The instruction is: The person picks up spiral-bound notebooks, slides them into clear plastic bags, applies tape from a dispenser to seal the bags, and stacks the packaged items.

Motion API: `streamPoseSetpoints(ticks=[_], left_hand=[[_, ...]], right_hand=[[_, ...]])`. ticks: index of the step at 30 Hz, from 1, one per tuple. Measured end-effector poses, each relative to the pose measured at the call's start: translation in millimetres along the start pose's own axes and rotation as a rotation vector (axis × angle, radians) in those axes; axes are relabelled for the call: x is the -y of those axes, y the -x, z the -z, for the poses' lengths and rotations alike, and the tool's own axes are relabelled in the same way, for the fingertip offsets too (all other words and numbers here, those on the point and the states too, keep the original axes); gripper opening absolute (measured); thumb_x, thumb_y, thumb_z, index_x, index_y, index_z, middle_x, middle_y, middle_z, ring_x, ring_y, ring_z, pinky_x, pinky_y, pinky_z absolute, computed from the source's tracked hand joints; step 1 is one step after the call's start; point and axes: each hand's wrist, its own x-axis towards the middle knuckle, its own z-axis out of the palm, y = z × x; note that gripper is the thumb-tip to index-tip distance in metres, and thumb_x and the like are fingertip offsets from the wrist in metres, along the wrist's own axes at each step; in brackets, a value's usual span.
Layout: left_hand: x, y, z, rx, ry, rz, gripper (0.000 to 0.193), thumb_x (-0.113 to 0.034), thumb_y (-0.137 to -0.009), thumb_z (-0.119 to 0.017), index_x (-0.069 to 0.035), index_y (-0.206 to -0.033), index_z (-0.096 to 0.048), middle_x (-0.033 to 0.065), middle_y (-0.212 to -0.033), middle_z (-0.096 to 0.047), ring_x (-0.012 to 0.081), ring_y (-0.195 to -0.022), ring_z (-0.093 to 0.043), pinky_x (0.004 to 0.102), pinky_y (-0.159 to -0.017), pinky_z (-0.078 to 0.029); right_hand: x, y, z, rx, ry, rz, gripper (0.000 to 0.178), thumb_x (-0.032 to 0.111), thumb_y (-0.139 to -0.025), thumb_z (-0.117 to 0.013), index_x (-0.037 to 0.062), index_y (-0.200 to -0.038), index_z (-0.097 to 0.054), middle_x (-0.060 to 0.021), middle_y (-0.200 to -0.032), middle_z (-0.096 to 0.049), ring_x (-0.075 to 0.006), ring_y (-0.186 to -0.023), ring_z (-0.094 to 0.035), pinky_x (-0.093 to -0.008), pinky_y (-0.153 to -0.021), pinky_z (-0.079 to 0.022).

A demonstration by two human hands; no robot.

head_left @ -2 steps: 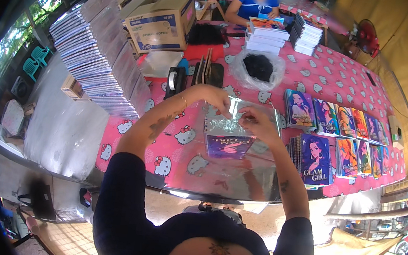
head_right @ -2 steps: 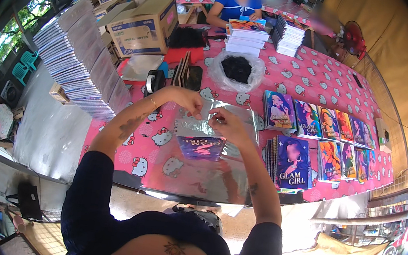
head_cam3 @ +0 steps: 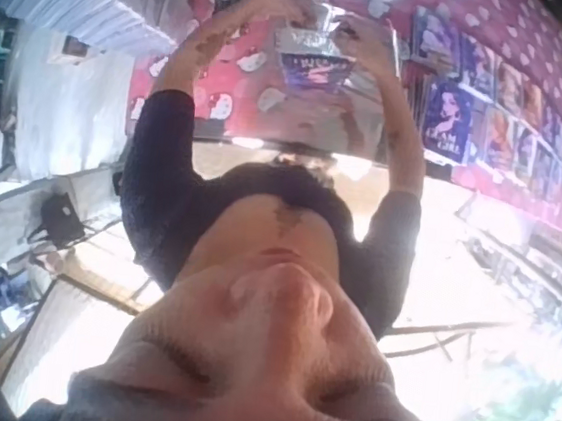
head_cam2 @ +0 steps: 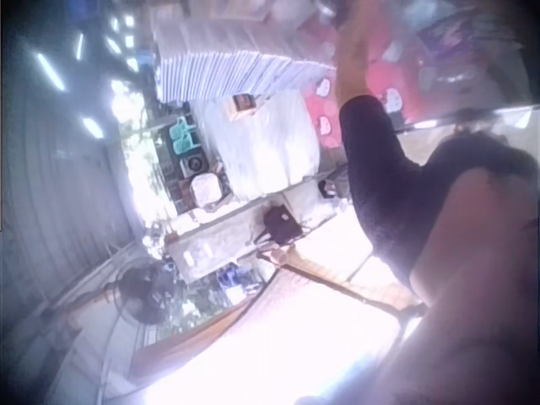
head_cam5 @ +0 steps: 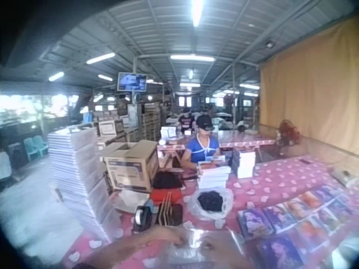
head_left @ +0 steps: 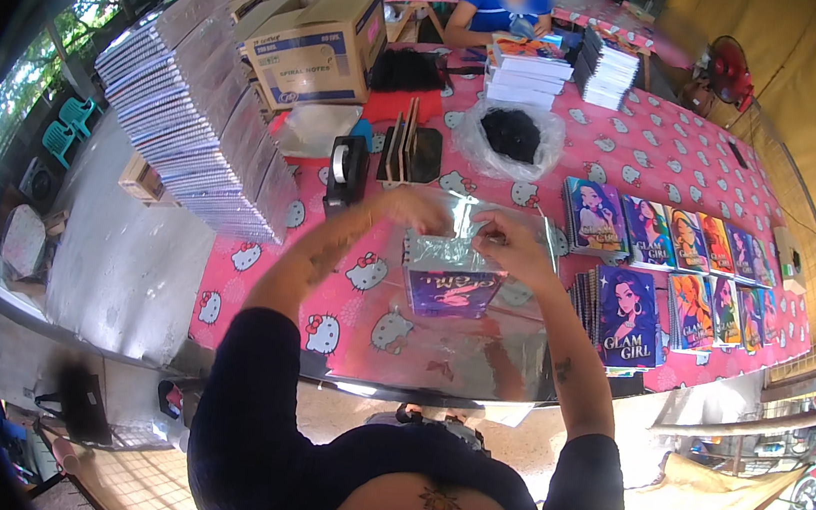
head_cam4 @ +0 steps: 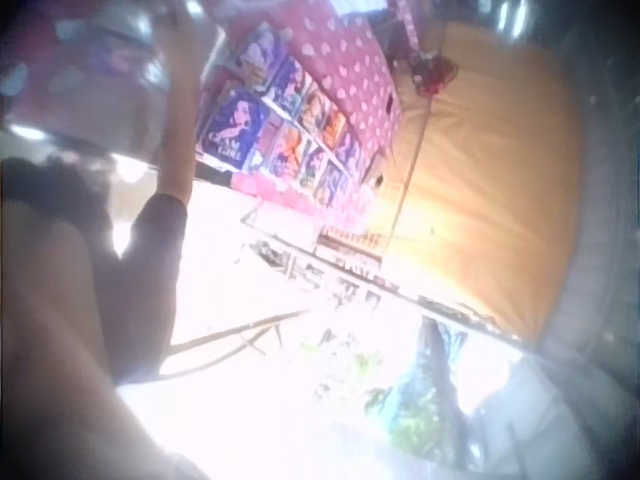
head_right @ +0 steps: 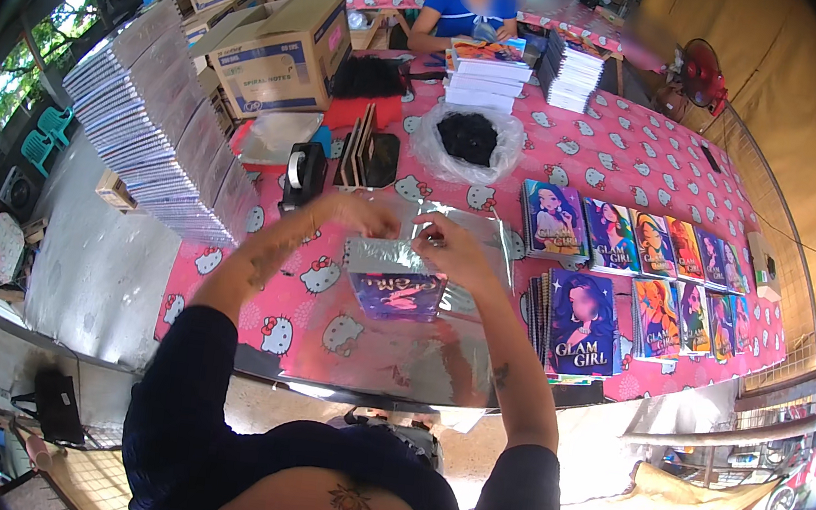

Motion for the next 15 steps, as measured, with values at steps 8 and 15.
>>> streamPoseSetpoints(ticks=[8,15], left_hand=[[81,61,-100,-0.388,0.915,-0.455,0.07,-0.024,-0.086,-0.075,-0.004,-0.144,-0.042,0.0093,-0.136,-0.056,0.02,-0.121,-0.054,0.0331,-0.103,-0.043],[60,98,-202,-1.141,0.689,-0.548,0.07,-0.009,-0.072,-0.084,-0.002,-0.132,-0.048,0.0104,-0.122,-0.06,0.0187,-0.116,-0.055,0.0356,-0.101,-0.043]], right_hand=[[-61,46,-3,-0.217,-0.23,0.208,0.083,0.027,-0.082,-0.08,0.0076,-0.149,-0.036,-0.0114,-0.141,-0.047,-0.0206,-0.119,-0.054,-0.036,-0.101,-0.044],[-42,16,-52,-0.076,-0.244,0.078,0.09,0.036,-0.082,-0.079,0.0077,-0.152,-0.031,-0.0145,-0.143,-0.043,-0.0194,-0.128,-0.045,-0.0376,-0.105,-0.04]])
